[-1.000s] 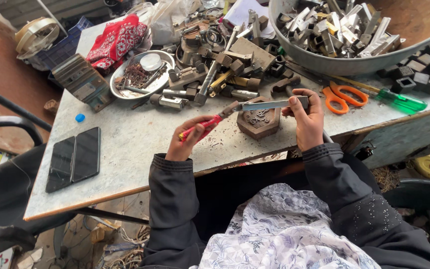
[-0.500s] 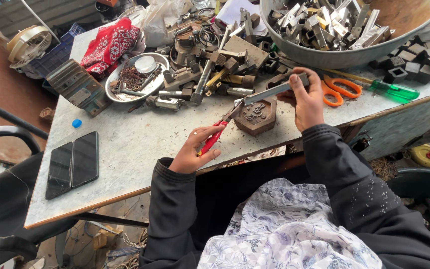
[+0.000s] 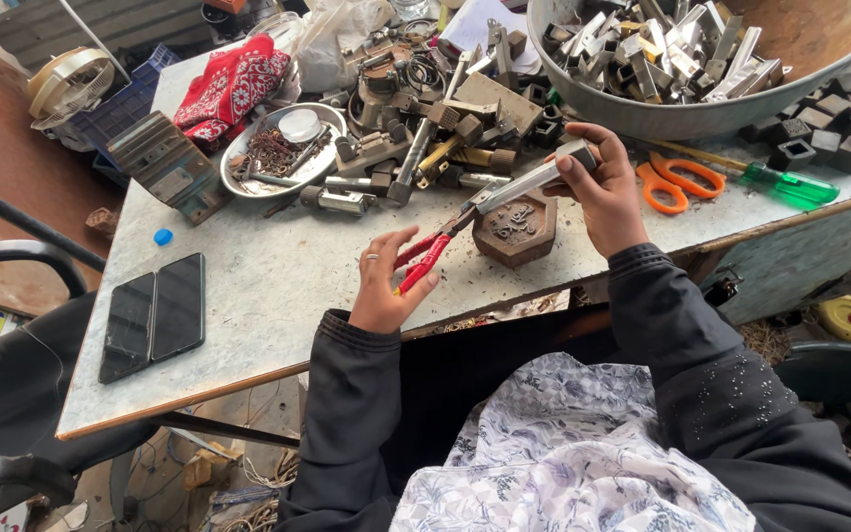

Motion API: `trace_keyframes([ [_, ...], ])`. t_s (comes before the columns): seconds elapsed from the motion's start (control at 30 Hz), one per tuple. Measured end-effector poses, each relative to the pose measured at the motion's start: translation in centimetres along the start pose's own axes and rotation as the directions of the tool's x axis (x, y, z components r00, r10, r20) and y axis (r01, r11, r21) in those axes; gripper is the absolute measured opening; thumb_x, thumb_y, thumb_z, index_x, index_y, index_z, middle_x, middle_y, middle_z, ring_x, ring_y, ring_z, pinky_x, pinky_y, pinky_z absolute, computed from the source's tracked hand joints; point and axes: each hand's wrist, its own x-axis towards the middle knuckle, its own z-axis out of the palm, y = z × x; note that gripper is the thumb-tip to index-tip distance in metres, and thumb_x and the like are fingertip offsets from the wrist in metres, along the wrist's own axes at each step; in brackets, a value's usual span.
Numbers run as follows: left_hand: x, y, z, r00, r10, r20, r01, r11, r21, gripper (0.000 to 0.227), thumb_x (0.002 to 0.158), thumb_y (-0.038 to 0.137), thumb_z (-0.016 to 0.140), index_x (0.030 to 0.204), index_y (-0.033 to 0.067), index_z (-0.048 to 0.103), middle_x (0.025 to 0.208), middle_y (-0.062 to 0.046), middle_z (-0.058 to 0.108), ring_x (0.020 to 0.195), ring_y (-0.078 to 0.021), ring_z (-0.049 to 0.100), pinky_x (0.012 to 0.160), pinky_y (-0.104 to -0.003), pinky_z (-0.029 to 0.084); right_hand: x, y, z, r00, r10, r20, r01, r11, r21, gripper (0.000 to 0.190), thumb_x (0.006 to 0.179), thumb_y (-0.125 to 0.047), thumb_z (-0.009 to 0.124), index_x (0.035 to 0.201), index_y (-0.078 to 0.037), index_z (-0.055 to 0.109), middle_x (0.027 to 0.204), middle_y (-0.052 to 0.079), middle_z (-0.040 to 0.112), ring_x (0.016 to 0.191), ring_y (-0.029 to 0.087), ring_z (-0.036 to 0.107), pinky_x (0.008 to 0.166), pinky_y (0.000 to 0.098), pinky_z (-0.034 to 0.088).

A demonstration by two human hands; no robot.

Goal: The person uses pliers and a hammer to strike and adjust metal lock cylinders on a cluttered workbench. They repeatedly position each lock in the pliers and tap it with the hammer, then set the lock aside and pick up another.

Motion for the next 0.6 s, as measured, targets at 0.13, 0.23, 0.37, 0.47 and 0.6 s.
trace_keyframes([
  [0.13,0.2,-1.1,0.2,0.998,-0.055,0.026,0.054,0.998,0.038,0.062,0.093,0.036,0.074,0.145,0.0091,0.053,0.139,-0.015,0.055,0.13,-0.0302,0.054,0.109,-0.04,0.047,-0.4,-0.4,-0.8,0.997,0.018,0.069,-0.016,0.999,-0.037,0.043,0.105,-0.016,0.065,0.143,-0.006,0.047,0.116,0.008,0.065,0.11,0.015,0.067,0.093,0.0346,0.062],
  [0.23,0.3,-1.7,0.1,0.997,-0.005,0.077,-0.006,0.99,0.141,0.06,0.096,0.039,0.071,0.147,0.0108,0.056,0.141,-0.014,0.062,0.129,-0.0315,0.059,0.114,-0.043,0.041,-0.8,-0.4,-1.3,0.996,0.039,0.079,-0.032,0.996,-0.086,0.042,0.105,-0.016,0.065,0.142,-0.005,0.048,0.116,0.009,0.064,0.11,0.016,0.067,0.093,0.036,0.062],
  [0.37,0.7,-2.5,-0.8,0.977,-0.086,0.196,0.059,0.988,0.14,0.064,0.092,0.035,0.07,0.15,0.0132,0.054,0.146,-0.017,0.056,0.128,-0.0362,0.052,0.113,-0.045,0.035,-1.4,-0.1,-1.6,0.992,0.072,0.1,-0.068,0.996,-0.05,0.038,0.104,-0.015,0.063,0.138,-0.005,0.048,0.122,0.012,0.067,0.113,0.019,0.068,0.095,0.0371,0.061],
  [0.47,1.2,-2.9,-1.3,0.961,-0.098,0.258,0.062,0.988,0.142,0.066,0.088,0.032,0.07,0.15,0.0136,0.054,0.145,-0.018,0.055,0.128,-0.0368,0.05,0.111,-0.045,0.037,-1.9,0.3,-1.8,0.99,0.076,0.117,-0.075,0.997,-0.013,0.037,0.105,-0.014,0.062,0.137,-0.005,0.048,0.125,0.014,0.067,0.115,0.02,0.068,0.097,0.0375,0.061],
  [0.6,1.4,-2.9,-0.2,0.958,-0.163,0.237,0.097,0.958,0.269,0.07,0.086,0.029,0.071,0.15,0.0118,0.05,0.14,-0.019,0.055,0.124,-0.0394,0.048,0.11,-0.046,0.036,-2.1,0.9,-2.4,0.99,0.074,0.117,-0.075,0.997,0.006,0.035,0.104,-0.014,0.061,0.136,-0.005,0.048,0.125,0.015,0.068,0.114,0.021,0.068,0.098,0.0384,0.06],
])
